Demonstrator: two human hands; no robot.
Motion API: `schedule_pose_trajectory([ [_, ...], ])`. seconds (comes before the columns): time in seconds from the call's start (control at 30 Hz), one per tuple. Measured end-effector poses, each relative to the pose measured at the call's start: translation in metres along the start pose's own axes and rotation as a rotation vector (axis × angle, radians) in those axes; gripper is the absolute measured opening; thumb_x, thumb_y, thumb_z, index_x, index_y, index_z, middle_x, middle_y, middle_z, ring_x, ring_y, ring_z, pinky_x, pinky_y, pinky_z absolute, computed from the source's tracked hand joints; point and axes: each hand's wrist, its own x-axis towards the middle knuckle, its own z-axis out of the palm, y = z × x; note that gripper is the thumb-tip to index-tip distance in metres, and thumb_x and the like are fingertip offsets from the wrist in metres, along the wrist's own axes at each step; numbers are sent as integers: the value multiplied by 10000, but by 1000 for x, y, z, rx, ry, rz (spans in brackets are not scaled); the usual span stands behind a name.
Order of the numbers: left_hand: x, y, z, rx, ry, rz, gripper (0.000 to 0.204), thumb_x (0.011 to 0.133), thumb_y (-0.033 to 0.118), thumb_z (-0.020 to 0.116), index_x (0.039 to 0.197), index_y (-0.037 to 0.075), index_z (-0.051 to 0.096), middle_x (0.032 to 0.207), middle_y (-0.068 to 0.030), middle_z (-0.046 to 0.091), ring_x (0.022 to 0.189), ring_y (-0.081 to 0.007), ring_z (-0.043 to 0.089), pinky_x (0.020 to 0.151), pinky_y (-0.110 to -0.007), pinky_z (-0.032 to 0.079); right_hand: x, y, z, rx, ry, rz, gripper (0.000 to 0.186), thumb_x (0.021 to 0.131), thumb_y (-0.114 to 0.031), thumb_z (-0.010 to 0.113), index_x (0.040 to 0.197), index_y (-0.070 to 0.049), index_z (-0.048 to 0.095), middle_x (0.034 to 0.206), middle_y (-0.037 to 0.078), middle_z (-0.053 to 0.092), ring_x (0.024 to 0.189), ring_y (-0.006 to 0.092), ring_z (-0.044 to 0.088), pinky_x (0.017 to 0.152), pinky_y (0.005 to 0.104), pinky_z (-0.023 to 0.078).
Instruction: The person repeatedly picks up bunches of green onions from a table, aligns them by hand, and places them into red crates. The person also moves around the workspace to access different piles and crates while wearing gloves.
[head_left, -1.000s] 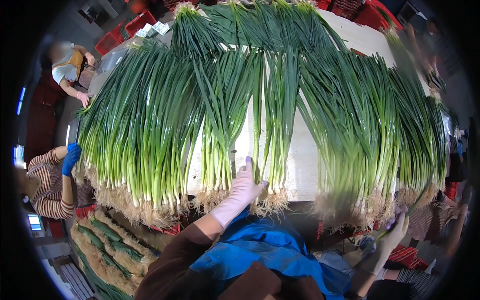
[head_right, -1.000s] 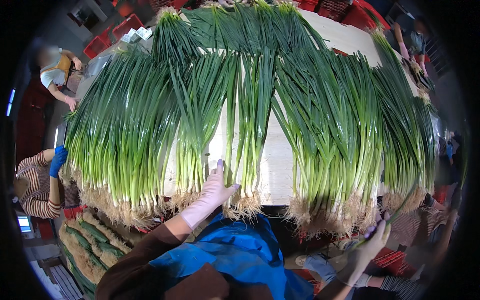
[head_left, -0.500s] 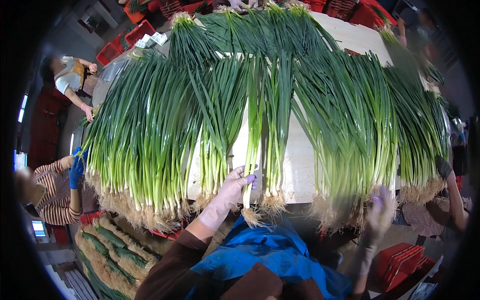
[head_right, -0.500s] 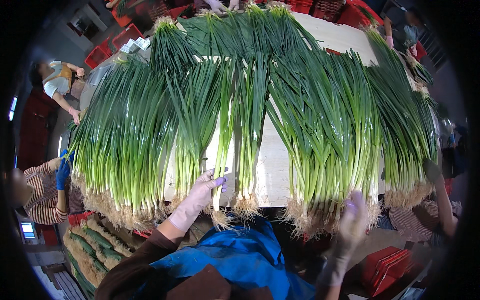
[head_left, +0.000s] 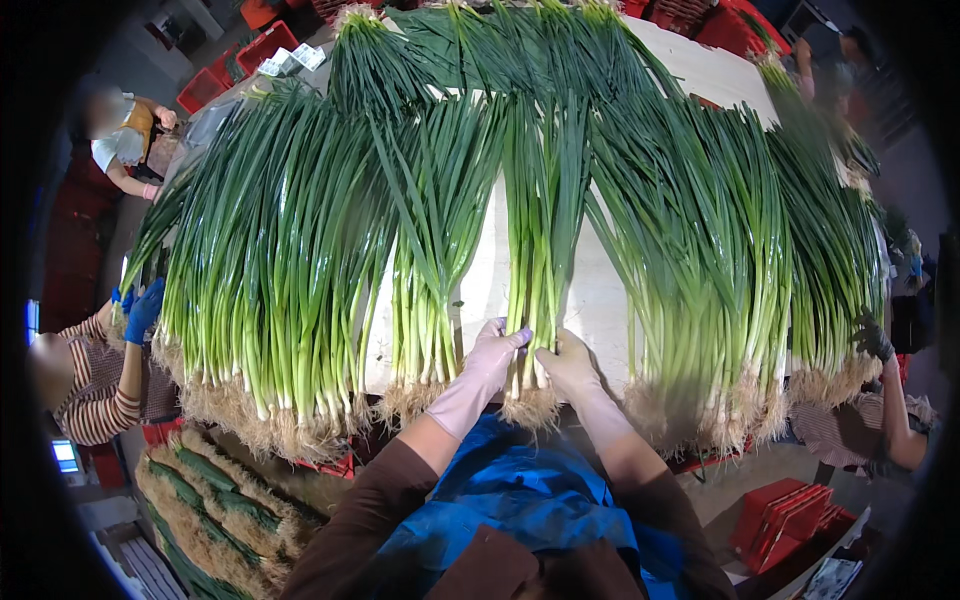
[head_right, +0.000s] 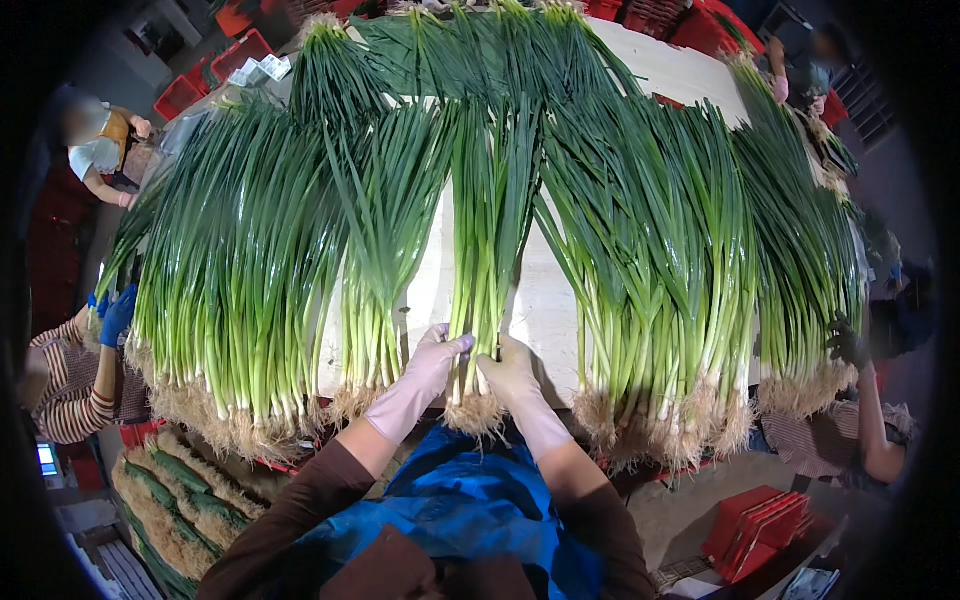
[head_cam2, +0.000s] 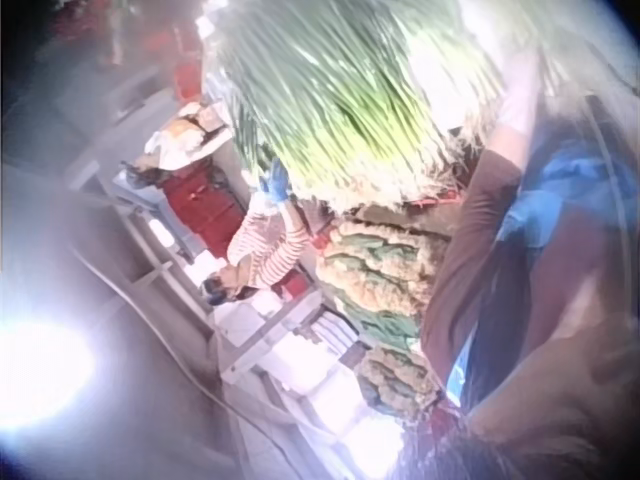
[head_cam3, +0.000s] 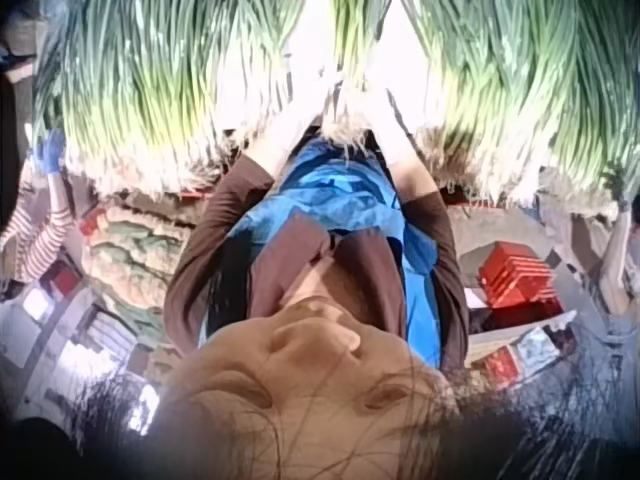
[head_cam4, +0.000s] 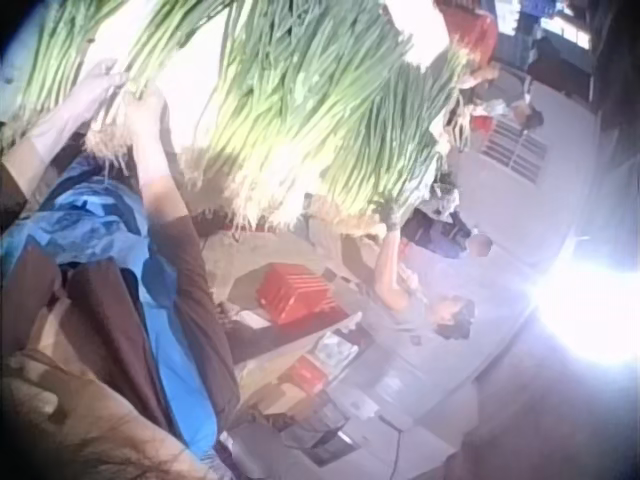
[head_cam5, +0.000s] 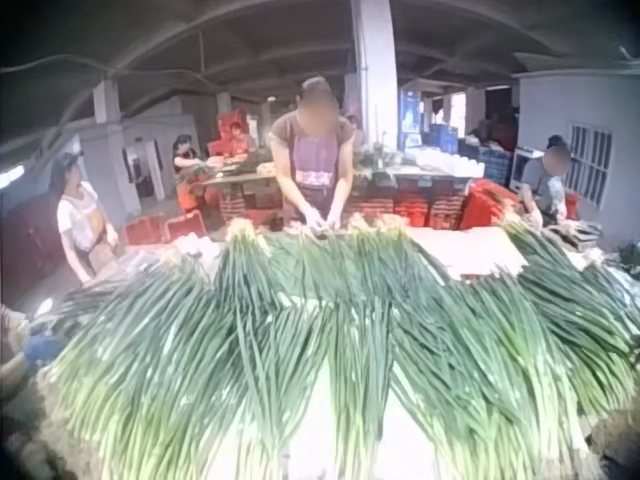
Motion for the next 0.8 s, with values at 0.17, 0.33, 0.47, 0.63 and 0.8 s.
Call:
schedule_pose_trajectory([
  [0.17, -33, 30, 16, -264, -182, -36, 224, 900, 102, 619, 1099, 32, 544, 940, -67, 620, 815, -147, 584, 712, -273, 511, -51, -41, -42, 534, -178, 8, 309, 886, -16, 559, 1193, 11, 581, 1006, 133, 676, 838, 182, 647, 687, 287, 543],
  [0.33, -3, -3, 2, -329, -237, -203, 257, 932, 145, 578, 1153, 13, 557, 975, -82, 611, 829, -155, 579, 726, -282, 517, -5, 34, -68, 407, 56, 34, 198, 932, -35, 500, 1081, 37, 608, 899, 103, 676, 729, 147, 624, 655, 254, 513],
  [0.47, -3, -2, -9, -233, -289, -182, 388, 947, 255, 555, 1228, -11, 530, 1101, -87, 579, 984, -182, 560, 879, -324, 486, -4, 36, -71, 394, 91, 14, 190, 931, -35, 499, 1067, 32, 612, 895, 82, 675, 749, 138, 625, 677, 244, 500],
  [0.63, -15, 14, -17, -258, -321, -159, 418, 947, 248, 539, 1252, -36, 503, 1104, -100, 580, 990, -200, 565, 906, -333, 478, -23, 11, -69, 525, 78, -2, 215, 930, -42, 515, 1120, 29, 585, 936, 112, 671, 775, 155, 638, 669, 264, 523],
  [0.8, -22, 19, -4, -142, -197, -150, 325, 921, 109, 566, 1223, -4, 523, 1113, -99, 600, 956, -190, 583, 859, -330, 500, -23, 17, -61, 410, 175, -49, 248, 928, -81, 554, 1153, 7, 608, 904, 24, 660, 704, 71, 571, 662, 209, 457],
])
